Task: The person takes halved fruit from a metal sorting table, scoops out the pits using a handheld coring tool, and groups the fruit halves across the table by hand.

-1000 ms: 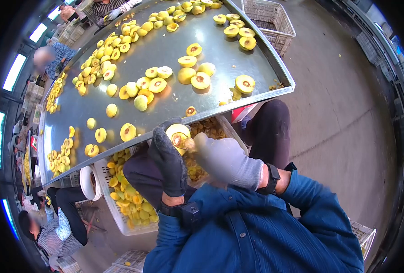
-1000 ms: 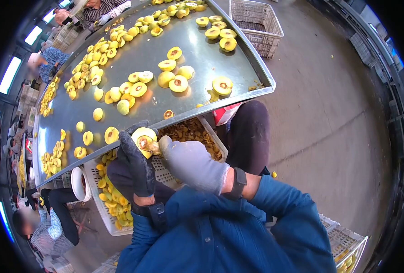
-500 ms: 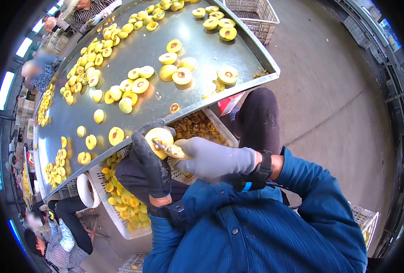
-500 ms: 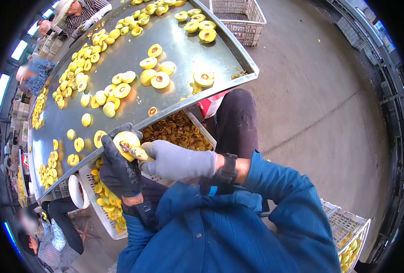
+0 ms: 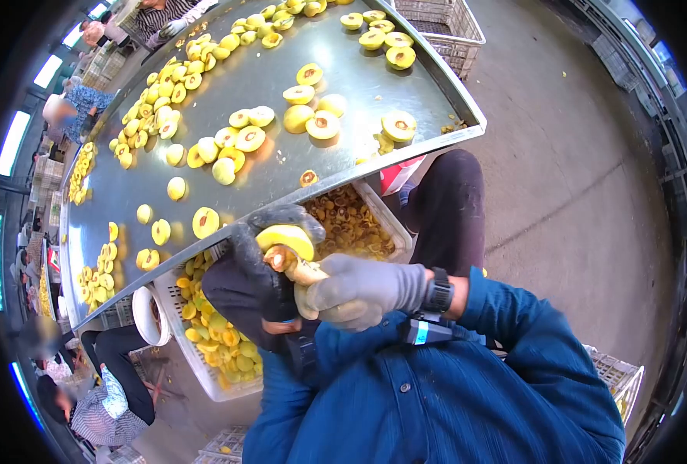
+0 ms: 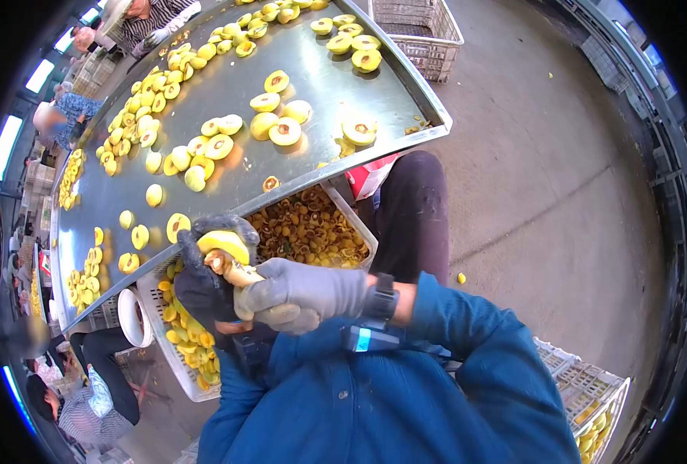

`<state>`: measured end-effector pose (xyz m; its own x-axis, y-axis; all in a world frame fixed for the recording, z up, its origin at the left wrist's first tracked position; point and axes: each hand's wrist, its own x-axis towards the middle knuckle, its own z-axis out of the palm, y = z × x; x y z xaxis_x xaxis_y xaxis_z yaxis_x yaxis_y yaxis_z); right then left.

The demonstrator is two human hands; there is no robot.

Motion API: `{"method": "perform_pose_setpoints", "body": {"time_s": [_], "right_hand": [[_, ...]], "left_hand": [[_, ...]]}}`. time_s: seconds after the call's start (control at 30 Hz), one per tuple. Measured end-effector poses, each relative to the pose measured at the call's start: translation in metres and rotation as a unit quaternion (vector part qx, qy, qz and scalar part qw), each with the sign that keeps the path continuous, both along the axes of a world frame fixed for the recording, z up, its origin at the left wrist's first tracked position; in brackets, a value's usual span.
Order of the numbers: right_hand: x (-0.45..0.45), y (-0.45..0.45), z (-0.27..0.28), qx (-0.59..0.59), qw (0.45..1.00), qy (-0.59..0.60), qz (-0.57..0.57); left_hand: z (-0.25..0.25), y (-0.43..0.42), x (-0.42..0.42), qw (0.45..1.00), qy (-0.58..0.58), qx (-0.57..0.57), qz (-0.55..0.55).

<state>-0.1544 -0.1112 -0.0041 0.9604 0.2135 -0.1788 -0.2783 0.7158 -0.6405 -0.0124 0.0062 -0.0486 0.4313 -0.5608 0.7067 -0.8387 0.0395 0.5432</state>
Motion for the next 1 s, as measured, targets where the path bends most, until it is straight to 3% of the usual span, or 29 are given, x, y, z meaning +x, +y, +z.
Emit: {"method": "perform_pose_setpoints", "body": {"time_s": [0.1, 0.2, 0.23, 0.27, 0.3, 0.33, 0.37, 0.47, 0.5, 0.6, 0.7, 0.77, 0.83, 0.9, 1.0], "right_hand": [[0.002, -0.002, 0.004, -0.066, 0.997, -0.022, 0.018], [0.004, -0.007, -0.023, -0.120, 0.988, -0.097, -0.005], [-0.004, -0.021, -0.021, -0.171, 0.983, -0.072, 0.019], [-0.003, -0.018, -0.023, -0.276, 0.960, 0.038, 0.019], [-0.001, -0.018, -0.035, -0.539, 0.839, 0.048, 0.061], [0.000, -0.015, -0.053, -0.753, 0.650, 0.053, 0.094], [-0.003, -0.008, -0.073, -0.813, 0.576, -0.089, 0.000], [0.003, 0.003, -0.011, -0.597, 0.791, 0.077, -0.110], [0.007, 0.012, -0.018, -0.649, 0.728, -0.026, -0.219], [0.015, 0.024, -0.013, -0.730, 0.655, -0.087, -0.173], [0.000, 0.027, -0.004, -0.730, 0.671, -0.068, -0.114], [0.001, 0.029, -0.005, -0.727, 0.676, -0.051, -0.110], [0.005, 0.029, 0.004, -0.712, 0.683, -0.051, -0.153], [0.011, 0.032, 0.005, -0.699, 0.677, -0.078, -0.215], [0.015, 0.035, 0.006, -0.690, 0.693, -0.068, -0.196]], "left_hand": [[0.003, -0.001, -0.017, 0.997, 0.037, -0.026, -0.067], [0.018, -0.020, -0.011, 0.993, 0.101, -0.041, -0.046], [0.022, -0.029, -0.007, 0.985, 0.159, -0.061, -0.020], [0.025, -0.036, -0.004, 0.974, 0.210, -0.091, 0.007], [0.029, -0.036, -0.001, 0.943, 0.312, -0.116, -0.012], [0.034, -0.028, 0.005, 0.882, 0.449, -0.132, -0.061], [0.036, -0.022, 0.009, 0.797, 0.577, -0.143, -0.111], [0.029, -0.020, 0.005, 0.894, 0.440, -0.084, -0.032], [0.026, -0.017, 0.007, 0.904, 0.416, -0.082, -0.056], [0.037, -0.008, -0.002, 0.906, 0.400, -0.111, -0.082], [0.071, -0.005, -0.010, 0.905, 0.414, -0.096, 0.002], [0.065, 0.002, -0.007, 0.888, 0.449, -0.094, 0.011], [0.070, -0.004, -0.015, 0.917, 0.383, -0.102, 0.030], [0.065, -0.007, -0.017, 0.925, 0.362, -0.113, 0.028], [0.063, 0.005, -0.014, 0.938, 0.344, -0.044, -0.025]]}}
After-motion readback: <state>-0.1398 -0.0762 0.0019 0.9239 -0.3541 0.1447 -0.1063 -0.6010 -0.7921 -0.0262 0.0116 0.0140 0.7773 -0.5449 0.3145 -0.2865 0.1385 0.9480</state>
